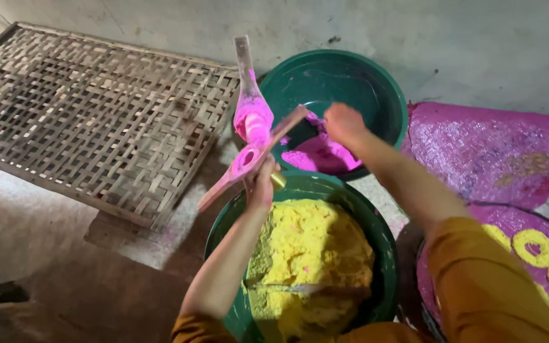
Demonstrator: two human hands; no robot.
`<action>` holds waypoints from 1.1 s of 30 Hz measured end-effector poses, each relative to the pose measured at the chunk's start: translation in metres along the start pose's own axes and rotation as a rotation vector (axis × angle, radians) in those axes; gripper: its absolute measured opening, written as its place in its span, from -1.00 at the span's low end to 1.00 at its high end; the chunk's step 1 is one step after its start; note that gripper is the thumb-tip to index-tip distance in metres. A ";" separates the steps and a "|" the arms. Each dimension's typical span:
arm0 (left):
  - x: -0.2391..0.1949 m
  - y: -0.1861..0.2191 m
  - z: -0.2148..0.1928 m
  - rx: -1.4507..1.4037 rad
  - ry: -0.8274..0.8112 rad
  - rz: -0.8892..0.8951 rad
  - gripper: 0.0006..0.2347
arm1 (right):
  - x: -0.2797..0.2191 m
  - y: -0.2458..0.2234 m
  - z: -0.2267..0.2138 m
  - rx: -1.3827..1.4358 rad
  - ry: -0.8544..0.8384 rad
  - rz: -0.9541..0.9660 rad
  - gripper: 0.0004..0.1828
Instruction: The person uses a manual press to form yellow dough into ring shapes on a pink glittery mat. They then fill the centers of the rings with pink dough using the same press. The finished pieces are arranged on a tray and placed into a steamer.
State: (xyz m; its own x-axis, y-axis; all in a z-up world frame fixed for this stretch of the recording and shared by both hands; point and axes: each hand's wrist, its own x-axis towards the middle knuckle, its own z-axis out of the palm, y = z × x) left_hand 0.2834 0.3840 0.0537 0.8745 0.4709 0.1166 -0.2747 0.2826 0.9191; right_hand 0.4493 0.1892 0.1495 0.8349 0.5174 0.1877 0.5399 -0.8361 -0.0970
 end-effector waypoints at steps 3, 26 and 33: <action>0.038 -0.029 0.000 0.193 0.019 0.115 -0.86 | 0.011 0.029 0.073 -0.055 -0.095 0.140 -0.79; 0.082 -0.092 0.020 -0.116 0.185 -0.285 -0.73 | -0.004 0.051 0.007 -0.263 -0.636 -0.199 -0.73; 0.085 -0.094 0.021 -0.083 0.156 -0.255 -0.74 | -0.018 0.018 0.002 -0.085 -0.558 -0.217 -0.72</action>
State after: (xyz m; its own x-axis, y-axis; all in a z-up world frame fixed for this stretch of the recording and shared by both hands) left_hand 0.3919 0.3800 -0.0154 0.8493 0.4966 -0.1793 -0.0915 0.4729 0.8764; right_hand 0.4439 0.1653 0.1426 0.6488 0.6762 -0.3490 0.7132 -0.7003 -0.0309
